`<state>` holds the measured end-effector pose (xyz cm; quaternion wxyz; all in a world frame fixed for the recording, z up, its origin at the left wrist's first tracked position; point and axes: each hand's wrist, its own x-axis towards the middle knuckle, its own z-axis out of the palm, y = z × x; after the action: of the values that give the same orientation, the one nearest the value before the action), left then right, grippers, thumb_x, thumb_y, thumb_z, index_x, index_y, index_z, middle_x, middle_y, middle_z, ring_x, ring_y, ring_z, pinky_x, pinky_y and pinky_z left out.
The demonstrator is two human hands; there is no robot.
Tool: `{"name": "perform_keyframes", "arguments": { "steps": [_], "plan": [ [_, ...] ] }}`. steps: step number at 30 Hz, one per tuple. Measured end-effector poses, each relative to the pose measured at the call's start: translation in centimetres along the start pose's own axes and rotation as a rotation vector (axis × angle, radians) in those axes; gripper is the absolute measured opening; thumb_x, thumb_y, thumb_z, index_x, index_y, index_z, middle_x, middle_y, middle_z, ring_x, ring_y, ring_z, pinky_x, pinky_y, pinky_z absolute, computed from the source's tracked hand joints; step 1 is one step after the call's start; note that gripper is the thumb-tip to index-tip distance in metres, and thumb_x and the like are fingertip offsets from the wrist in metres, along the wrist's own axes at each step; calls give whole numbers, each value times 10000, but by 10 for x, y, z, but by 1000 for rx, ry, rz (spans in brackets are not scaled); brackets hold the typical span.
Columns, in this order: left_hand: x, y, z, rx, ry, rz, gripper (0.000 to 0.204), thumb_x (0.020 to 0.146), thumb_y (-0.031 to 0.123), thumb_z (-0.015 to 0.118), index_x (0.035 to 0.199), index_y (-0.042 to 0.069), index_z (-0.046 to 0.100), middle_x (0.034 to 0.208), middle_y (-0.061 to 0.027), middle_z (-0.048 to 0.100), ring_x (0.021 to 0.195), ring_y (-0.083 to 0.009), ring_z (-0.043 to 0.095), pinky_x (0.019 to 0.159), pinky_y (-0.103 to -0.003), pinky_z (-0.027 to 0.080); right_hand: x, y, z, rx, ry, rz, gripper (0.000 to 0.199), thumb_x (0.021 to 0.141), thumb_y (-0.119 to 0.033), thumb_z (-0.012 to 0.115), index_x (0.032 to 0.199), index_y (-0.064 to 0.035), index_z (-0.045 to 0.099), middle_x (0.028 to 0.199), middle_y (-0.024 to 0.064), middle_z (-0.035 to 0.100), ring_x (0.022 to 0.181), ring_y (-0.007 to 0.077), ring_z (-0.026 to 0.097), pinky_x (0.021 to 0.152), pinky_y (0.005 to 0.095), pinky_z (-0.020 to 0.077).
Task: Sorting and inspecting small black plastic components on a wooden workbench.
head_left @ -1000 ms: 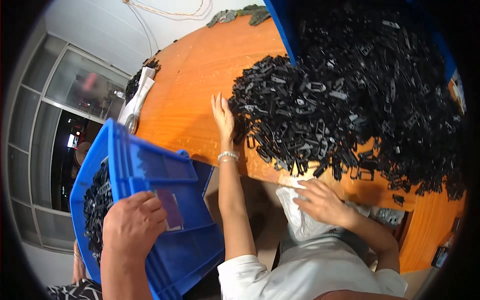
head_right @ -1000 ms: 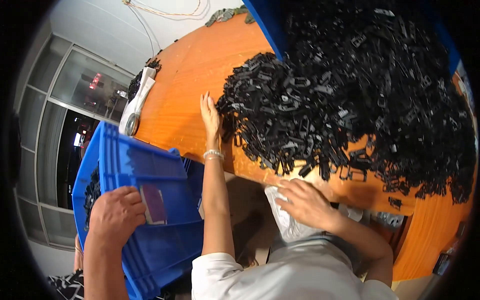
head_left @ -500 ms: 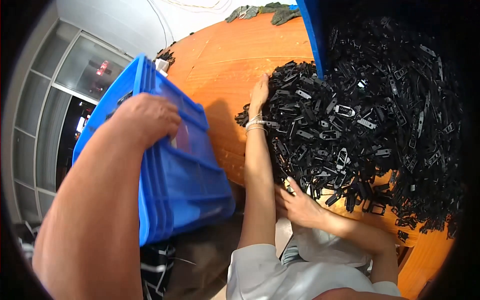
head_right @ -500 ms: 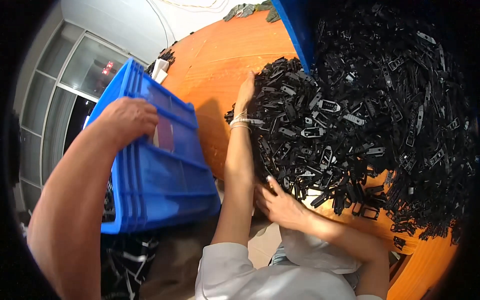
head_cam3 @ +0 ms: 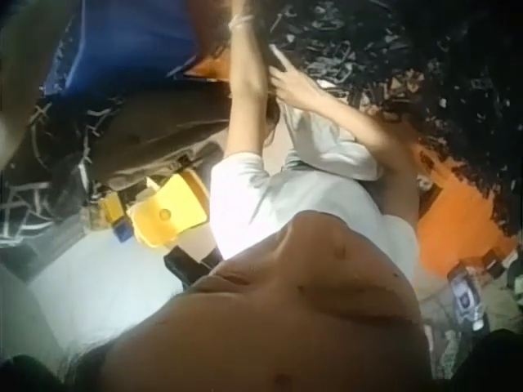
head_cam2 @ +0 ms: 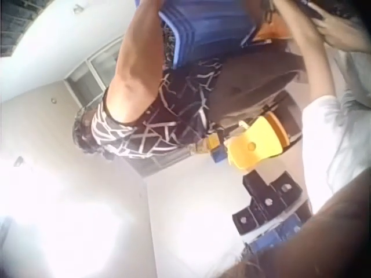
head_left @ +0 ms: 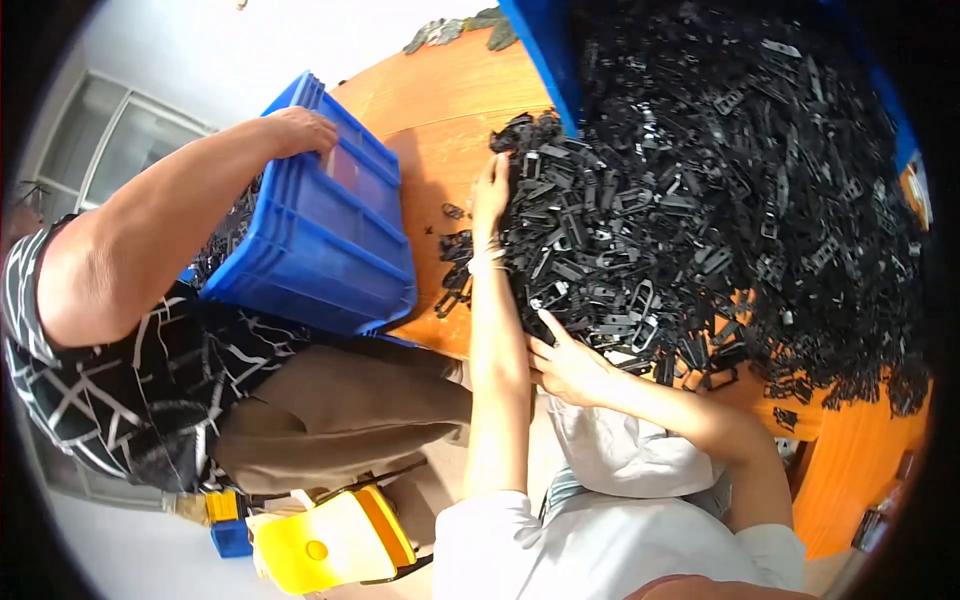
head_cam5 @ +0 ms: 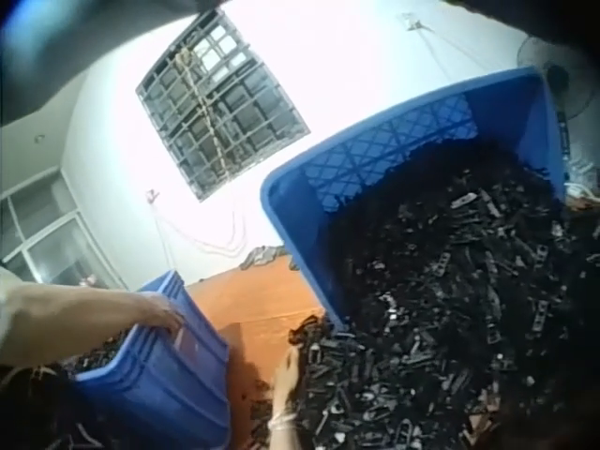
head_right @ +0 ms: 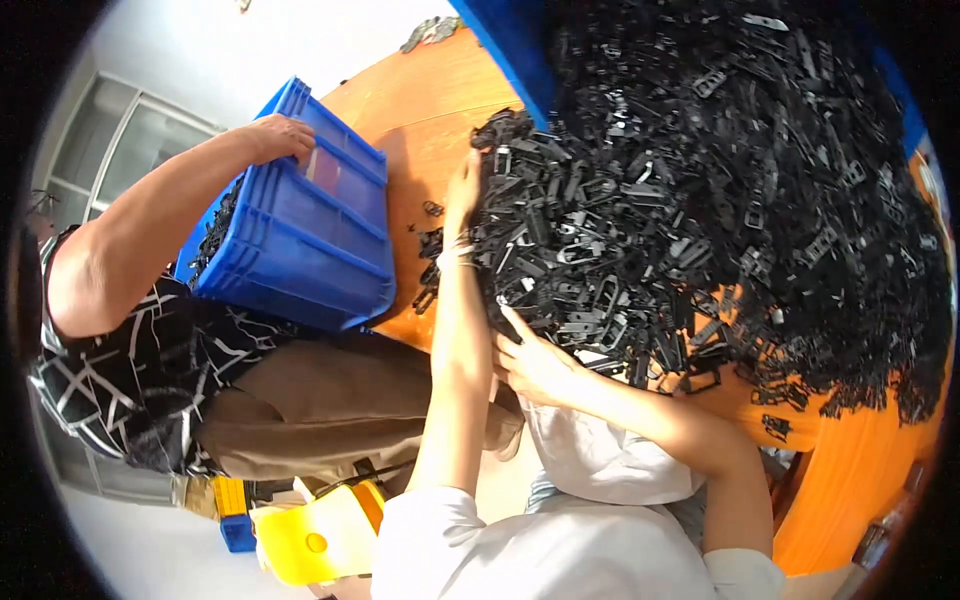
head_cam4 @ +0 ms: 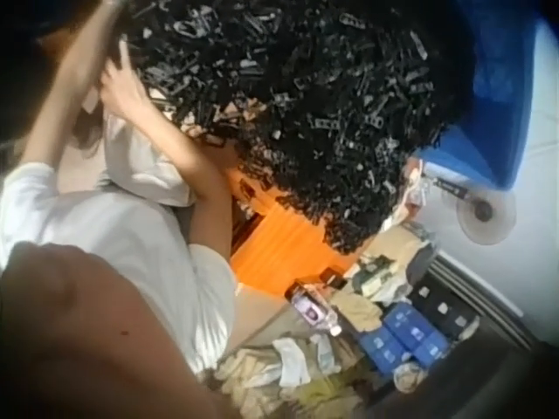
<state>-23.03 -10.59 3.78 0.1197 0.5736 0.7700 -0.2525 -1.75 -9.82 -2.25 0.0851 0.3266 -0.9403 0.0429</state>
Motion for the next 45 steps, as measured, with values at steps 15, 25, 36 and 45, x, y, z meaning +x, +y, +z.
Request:
{"name": "perform_keyframes", "arguments": {
  "steps": [15,25,36,45],
  "plan": [
    [54,-28,79,-1201,838,-762,663,818,640,318,1245,154,464,1249,-110,489,1199,-279,402,1015,-457,167,-46,34,9,-127,247,-74,247,724,-216,520,875,-46,618,993,75,579,1170,243,404,1074,490,161],
    [15,-28,70,-1352,923,-686,634,887,524,322,1242,13,443,1271,-175,446,1203,-271,398,999,-331,265,-37,33,15,-208,336,-138,233,740,-222,486,818,-80,653,937,47,612,1141,229,431,1076,511,112],
    [-108,-67,125,-1208,1117,-736,523,934,407,300,1217,-2,460,1203,-177,452,1147,-236,396,985,-304,263,-15,15,-21,19,250,-90,286,785,-151,475,1011,-27,598,1048,74,579,1166,220,413,1051,464,211],
    [-100,-108,187,-950,1017,-846,363,848,128,495,1190,6,489,1280,-223,397,1217,-325,345,999,-363,290,-5,6,-34,-43,133,-75,323,778,-146,473,1064,-34,573,1092,67,562,1183,226,401,1030,479,232]
  ]
}}
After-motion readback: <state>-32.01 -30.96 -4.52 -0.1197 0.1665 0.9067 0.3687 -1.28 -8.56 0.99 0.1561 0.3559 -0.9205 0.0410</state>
